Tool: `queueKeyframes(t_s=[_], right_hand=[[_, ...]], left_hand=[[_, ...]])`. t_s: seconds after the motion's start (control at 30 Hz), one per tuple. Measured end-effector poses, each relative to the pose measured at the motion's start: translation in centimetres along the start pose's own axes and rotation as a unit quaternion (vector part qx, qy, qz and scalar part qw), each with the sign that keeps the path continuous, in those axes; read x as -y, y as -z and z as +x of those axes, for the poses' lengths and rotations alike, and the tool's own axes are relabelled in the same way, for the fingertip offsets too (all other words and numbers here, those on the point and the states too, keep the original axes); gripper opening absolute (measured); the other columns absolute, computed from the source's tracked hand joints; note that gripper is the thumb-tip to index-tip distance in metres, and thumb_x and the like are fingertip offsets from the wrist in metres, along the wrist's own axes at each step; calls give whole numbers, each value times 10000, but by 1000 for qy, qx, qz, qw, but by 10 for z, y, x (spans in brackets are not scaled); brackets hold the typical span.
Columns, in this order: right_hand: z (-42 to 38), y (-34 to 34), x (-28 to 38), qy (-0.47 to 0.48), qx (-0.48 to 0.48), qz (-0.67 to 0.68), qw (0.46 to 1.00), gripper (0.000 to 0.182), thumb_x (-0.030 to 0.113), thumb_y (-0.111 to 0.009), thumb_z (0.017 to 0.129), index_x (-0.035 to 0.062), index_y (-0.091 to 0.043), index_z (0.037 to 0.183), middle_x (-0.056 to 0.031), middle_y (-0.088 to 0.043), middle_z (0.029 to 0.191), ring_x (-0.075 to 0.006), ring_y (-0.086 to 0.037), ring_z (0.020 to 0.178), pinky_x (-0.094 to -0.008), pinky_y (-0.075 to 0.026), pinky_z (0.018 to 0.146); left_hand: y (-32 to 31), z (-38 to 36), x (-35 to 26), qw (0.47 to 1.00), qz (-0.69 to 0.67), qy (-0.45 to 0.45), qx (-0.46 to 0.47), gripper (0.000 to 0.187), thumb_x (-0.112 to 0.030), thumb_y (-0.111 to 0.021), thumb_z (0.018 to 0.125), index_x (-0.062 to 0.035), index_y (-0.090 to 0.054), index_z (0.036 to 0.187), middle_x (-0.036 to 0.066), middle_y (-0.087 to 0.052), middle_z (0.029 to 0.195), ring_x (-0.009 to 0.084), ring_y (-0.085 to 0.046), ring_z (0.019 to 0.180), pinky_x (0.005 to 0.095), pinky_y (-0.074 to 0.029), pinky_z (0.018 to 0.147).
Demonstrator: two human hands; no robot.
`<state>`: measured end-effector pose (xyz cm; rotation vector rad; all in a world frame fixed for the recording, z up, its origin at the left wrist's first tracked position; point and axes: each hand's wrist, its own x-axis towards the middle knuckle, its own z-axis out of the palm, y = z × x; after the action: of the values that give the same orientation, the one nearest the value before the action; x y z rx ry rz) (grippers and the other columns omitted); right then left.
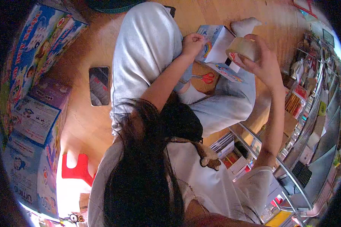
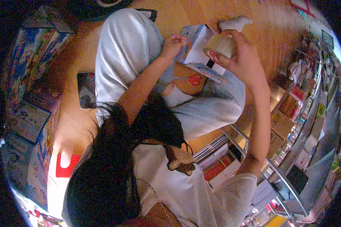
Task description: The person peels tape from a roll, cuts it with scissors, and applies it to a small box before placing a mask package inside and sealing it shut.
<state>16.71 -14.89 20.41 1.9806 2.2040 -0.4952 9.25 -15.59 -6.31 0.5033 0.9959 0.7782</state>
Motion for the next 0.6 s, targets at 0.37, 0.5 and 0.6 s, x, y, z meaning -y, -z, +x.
queueKeyframes(t_s=[0.37,0.5,0.6], right_hand=[[0,1,7,-16,-10,27,999,495,240,-702,644,67,-495,1059,-185,-575,936,-341,-580,837,-372,-460,719],[-2,0,1,-7,-12,12,1000,450,148,-654,657,97,-484,1071,-150,-592,887,-294,-602,793,-346,-466,666],[0,-2,1,7,-19,7,1000,454,151,-658,651,95,-487,1067,-152,-594,874,-296,-601,801,-346,-466,670]], left_hand=[[0,41,47,989,91,-106,45,174,-195,-587,806,-32,-531,826,86,-596,806,165,-559,753,295,-439,664],[5,13,3,959,226,-169,6,342,-180,-680,669,-8,-513,913,168,-575,849,328,-549,854,384,-430,765],[16,3,-42,909,298,-255,143,599,-195,-703,639,-24,-407,1131,220,-461,1100,366,-417,1071,380,-355,899]])
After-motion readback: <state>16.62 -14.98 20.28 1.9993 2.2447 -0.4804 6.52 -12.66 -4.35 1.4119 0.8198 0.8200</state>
